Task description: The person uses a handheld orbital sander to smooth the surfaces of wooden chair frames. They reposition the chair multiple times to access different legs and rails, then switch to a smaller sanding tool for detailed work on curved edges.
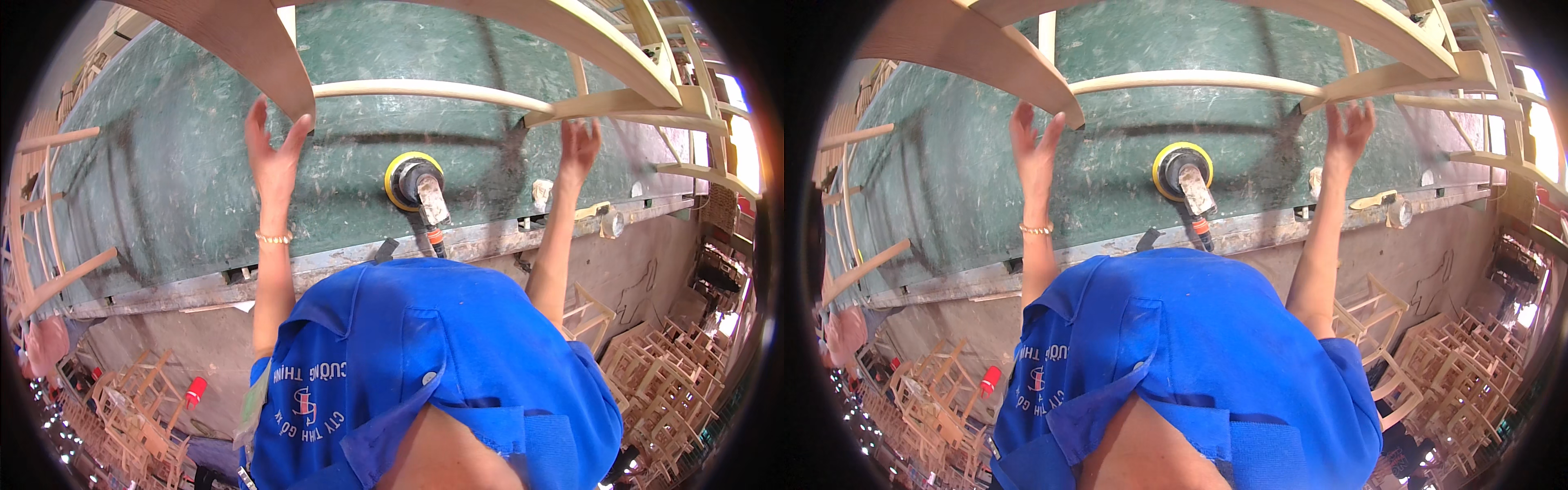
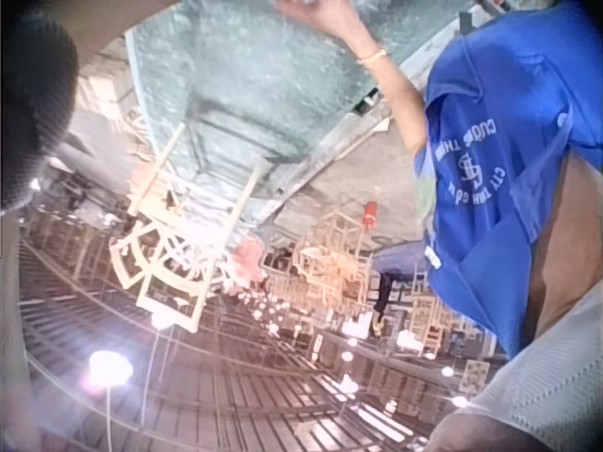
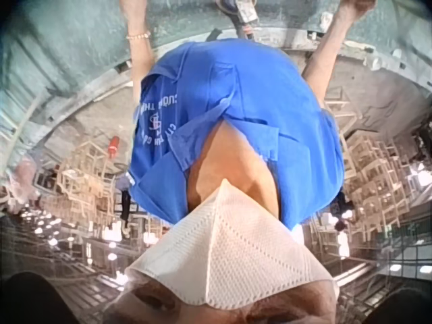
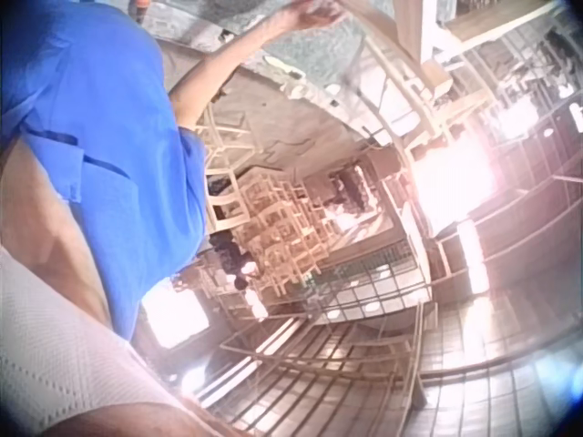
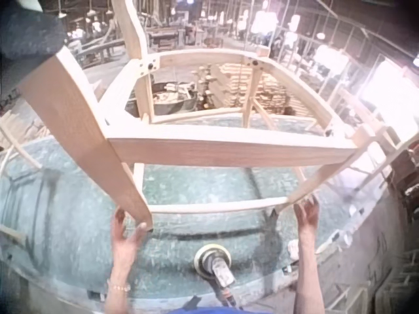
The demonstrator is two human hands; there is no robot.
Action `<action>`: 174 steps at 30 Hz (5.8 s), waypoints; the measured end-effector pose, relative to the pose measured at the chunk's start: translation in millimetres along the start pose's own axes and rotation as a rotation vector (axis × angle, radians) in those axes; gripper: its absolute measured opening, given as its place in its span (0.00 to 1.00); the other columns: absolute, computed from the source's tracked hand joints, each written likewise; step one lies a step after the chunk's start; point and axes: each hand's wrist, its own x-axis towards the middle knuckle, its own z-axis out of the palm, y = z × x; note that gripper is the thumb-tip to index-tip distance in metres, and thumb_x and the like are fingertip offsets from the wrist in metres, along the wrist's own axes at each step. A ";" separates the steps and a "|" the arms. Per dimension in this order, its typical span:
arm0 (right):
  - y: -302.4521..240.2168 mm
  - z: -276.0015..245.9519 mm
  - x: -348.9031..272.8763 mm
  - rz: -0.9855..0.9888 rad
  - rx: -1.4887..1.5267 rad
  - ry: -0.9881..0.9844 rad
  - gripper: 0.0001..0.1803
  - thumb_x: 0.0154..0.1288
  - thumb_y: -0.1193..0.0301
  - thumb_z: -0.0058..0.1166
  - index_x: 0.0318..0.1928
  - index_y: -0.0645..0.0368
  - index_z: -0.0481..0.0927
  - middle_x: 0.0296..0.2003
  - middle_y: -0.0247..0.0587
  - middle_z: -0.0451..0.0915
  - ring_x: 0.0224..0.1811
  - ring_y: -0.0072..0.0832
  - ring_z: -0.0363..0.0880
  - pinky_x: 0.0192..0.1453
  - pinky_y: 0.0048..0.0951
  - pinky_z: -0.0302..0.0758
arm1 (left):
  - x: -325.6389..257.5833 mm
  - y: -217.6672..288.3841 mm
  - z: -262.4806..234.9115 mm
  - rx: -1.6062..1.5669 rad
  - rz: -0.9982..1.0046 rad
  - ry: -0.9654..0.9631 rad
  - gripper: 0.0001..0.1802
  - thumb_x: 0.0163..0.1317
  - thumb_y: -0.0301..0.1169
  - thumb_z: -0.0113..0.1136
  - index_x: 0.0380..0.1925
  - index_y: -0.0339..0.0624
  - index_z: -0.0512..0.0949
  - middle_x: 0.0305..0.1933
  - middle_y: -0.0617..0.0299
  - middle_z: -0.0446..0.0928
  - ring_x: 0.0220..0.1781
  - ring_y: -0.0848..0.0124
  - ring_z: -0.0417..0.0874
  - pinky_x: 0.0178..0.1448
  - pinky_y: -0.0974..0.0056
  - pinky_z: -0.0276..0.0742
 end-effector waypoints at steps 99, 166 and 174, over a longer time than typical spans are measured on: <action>-175.1 147.2 2.3 0.028 0.040 -1.211 0.38 0.63 0.45 0.58 0.56 0.69 0.76 0.49 0.53 0.82 0.53 0.37 0.80 0.57 0.32 0.75 | -53.3 58.0 61.2 -0.174 0.081 0.038 0.24 0.57 0.34 0.71 0.47 0.33 0.71 0.34 0.60 0.76 0.29 0.76 0.75 0.32 0.68 0.73; -80.2 16.4 -161.0 0.298 0.164 -0.147 0.47 0.58 0.36 0.56 0.57 0.71 0.68 0.31 0.34 0.73 0.35 0.23 0.71 0.41 0.28 0.71 | 143.0 8.4 101.3 -0.145 -0.091 -0.564 0.19 0.53 0.33 0.69 0.45 0.36 0.82 0.43 0.62 0.83 0.43 0.73 0.81 0.48 0.66 0.74; -99.9 16.0 -119.4 0.274 0.385 -0.259 0.49 0.55 0.30 0.51 0.51 0.69 0.72 0.22 0.35 0.73 0.23 0.23 0.72 0.28 0.25 0.70 | 91.0 62.5 -18.2 -0.245 -0.036 -0.273 0.27 0.54 0.31 0.70 0.55 0.36 0.76 0.49 0.61 0.79 0.48 0.74 0.79 0.51 0.67 0.75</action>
